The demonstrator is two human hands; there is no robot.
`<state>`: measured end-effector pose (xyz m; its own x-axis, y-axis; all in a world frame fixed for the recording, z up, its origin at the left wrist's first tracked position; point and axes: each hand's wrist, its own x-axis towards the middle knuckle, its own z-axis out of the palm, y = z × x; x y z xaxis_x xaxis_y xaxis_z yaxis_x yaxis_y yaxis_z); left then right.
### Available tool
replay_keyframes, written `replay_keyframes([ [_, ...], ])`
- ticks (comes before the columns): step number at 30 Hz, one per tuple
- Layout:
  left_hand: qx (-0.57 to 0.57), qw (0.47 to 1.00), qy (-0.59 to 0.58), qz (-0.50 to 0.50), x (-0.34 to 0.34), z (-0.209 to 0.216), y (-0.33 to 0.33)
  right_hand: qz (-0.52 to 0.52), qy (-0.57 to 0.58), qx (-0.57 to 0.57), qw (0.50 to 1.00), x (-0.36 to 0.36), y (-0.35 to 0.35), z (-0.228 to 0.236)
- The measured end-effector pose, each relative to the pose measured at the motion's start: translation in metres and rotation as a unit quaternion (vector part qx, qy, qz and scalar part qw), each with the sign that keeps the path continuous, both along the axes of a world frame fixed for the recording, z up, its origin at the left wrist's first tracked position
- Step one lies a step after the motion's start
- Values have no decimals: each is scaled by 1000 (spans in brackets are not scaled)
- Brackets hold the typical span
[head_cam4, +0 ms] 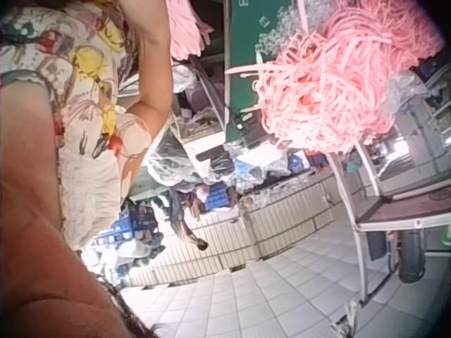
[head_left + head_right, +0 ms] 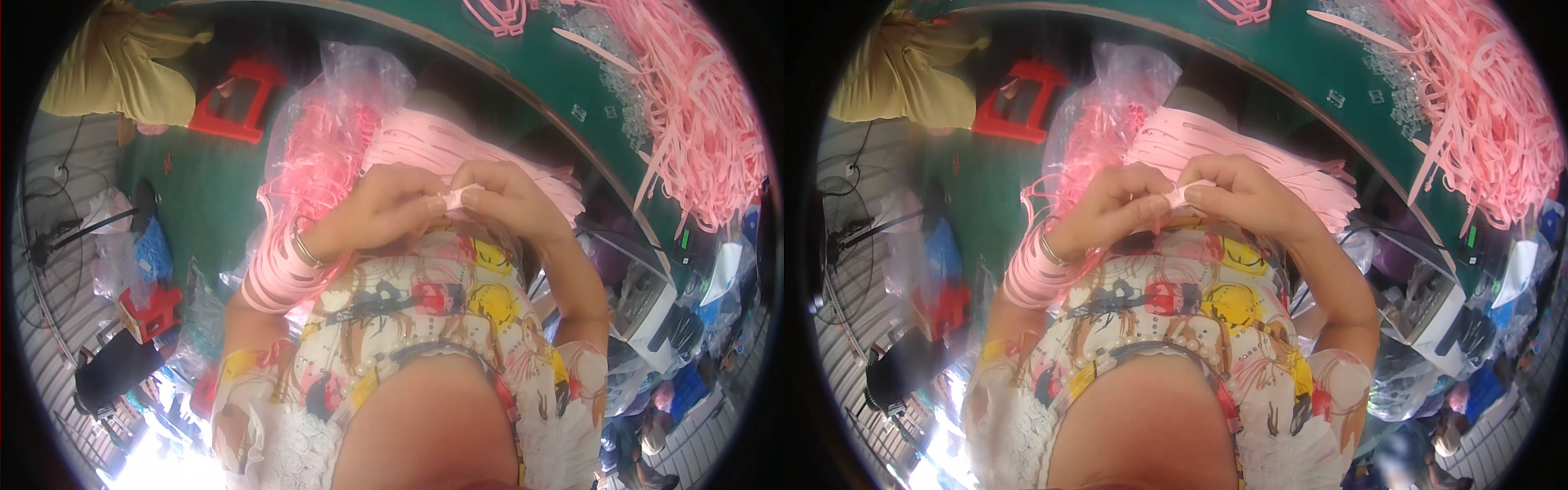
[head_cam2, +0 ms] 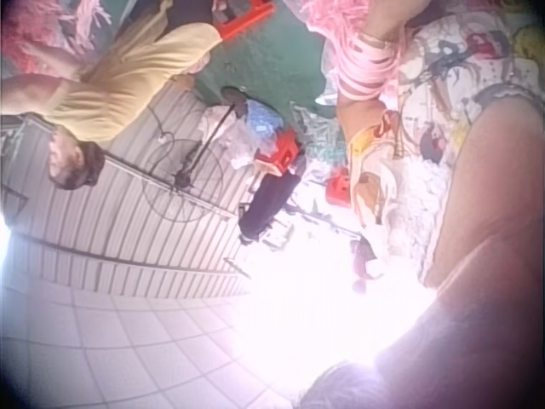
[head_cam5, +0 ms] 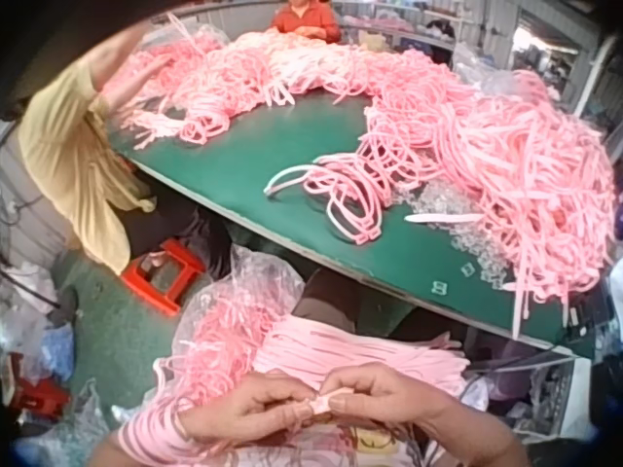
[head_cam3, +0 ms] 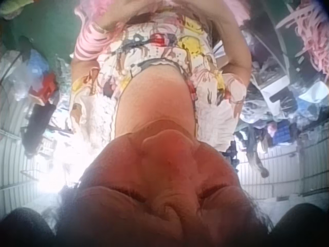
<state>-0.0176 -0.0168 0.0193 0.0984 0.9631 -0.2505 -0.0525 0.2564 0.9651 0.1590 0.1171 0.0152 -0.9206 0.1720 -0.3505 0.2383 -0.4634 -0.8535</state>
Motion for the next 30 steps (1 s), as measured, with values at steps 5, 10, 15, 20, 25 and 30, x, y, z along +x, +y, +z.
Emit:
replay_keyframes([
  [5,-90,979,-183,9,-11,1,2,-37,108,323,940,-7,-5,-6],
  [10,-107,958,-264,28,-15,-20,2,-127,210,614,750,-18,-15,-30],
  [15,-93,981,-169,19,-22,2,7,-83,96,322,938,-11,-13,-18],
  [20,-66,995,-76,-10,-31,10,18,-8,14,93,996,-15,20,-6],
  [25,-4,998,-42,-55,-44,13,33,37,-37,52,997,-30,26,7],
  [30,72,994,31,-71,-48,13,39,90,-50,4,995,-40,21,23],
])
